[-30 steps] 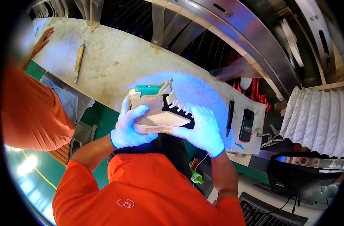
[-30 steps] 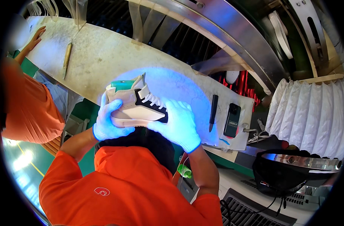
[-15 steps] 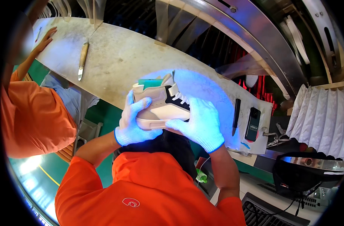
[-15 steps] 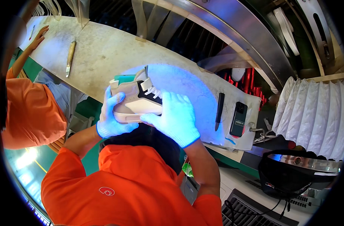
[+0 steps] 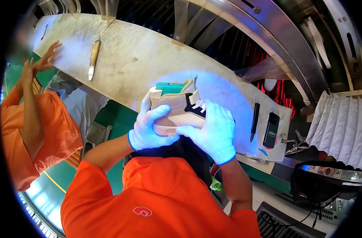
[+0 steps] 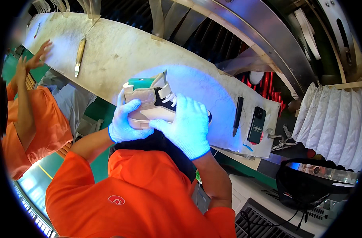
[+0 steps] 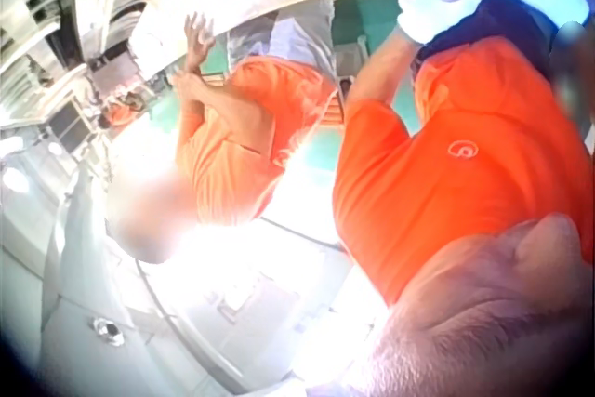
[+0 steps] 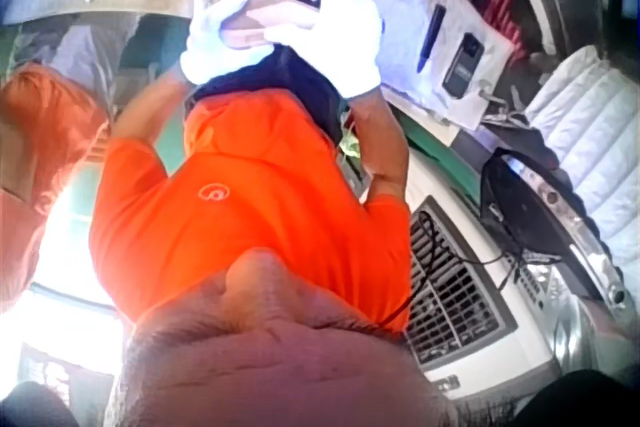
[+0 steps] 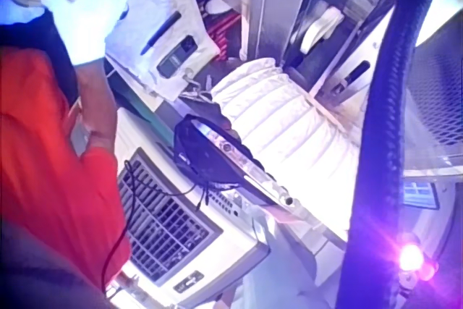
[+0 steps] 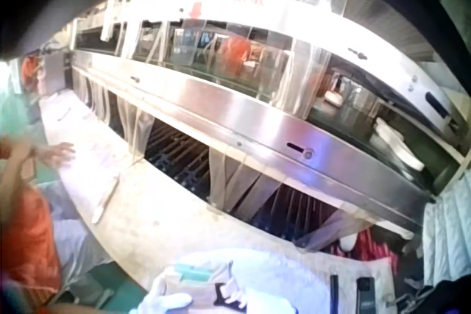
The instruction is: The person assembles a high-top sneaker by hand, using a black plastic tool to press the sole onto the upper. They repeatedly remove and reinsert the insole to check the fit and alignment of the sole. The person works at a station with a conveyor belt, handling the shoe and tools with gloved hands.
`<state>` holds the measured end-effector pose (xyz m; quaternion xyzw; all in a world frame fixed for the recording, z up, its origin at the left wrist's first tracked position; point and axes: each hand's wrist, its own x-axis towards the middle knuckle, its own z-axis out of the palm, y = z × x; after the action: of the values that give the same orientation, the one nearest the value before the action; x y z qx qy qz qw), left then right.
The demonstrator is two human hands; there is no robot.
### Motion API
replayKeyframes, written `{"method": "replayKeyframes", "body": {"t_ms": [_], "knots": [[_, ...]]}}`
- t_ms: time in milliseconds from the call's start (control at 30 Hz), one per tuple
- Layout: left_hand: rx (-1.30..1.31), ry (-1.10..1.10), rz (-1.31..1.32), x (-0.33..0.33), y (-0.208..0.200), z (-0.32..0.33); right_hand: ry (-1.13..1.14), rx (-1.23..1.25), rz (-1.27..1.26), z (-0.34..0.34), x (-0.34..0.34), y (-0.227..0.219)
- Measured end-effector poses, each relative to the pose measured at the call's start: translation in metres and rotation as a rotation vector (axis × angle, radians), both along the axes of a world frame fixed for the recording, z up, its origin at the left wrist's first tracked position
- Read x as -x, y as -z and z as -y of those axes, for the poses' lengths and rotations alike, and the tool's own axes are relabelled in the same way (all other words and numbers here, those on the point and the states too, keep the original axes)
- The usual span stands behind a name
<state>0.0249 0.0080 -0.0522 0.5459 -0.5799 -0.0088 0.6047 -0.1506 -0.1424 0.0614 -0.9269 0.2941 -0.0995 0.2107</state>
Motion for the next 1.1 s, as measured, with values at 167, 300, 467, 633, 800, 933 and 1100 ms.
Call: {"method": "replayKeyframes", "body": {"t_ms": [167,300,467,633,800,933,1100], "knots": [[-0.089,0.150,0.084,-0.015,0.007,-0.019,-0.079,0.158,0.084,-0.002,0.011,0.012],[-0.288,0.368,-0.260,-0.045,-0.021,-0.037,-0.101,0.226,0.123,-0.004,0.018,0.016],[-0.873,0.777,-0.576,-0.100,-0.053,-0.012,-0.100,0.233,0.175,-0.004,0.020,0.021],[-1.029,0.869,-0.437,-0.108,-0.050,0.013,-0.114,0.208,0.230,-0.009,0.026,0.028],[-1.240,0.840,-0.134,-0.102,-0.068,0.030,-0.111,0.222,0.262,-0.012,0.025,0.029],[-0.996,0.770,-0.275,-0.091,-0.069,0.013,-0.117,0.224,0.251,-0.009,0.025,0.034],[-1.218,0.662,-0.383,-0.083,-0.068,0.003,-0.122,0.201,0.236,-0.006,0.023,0.025]]}}
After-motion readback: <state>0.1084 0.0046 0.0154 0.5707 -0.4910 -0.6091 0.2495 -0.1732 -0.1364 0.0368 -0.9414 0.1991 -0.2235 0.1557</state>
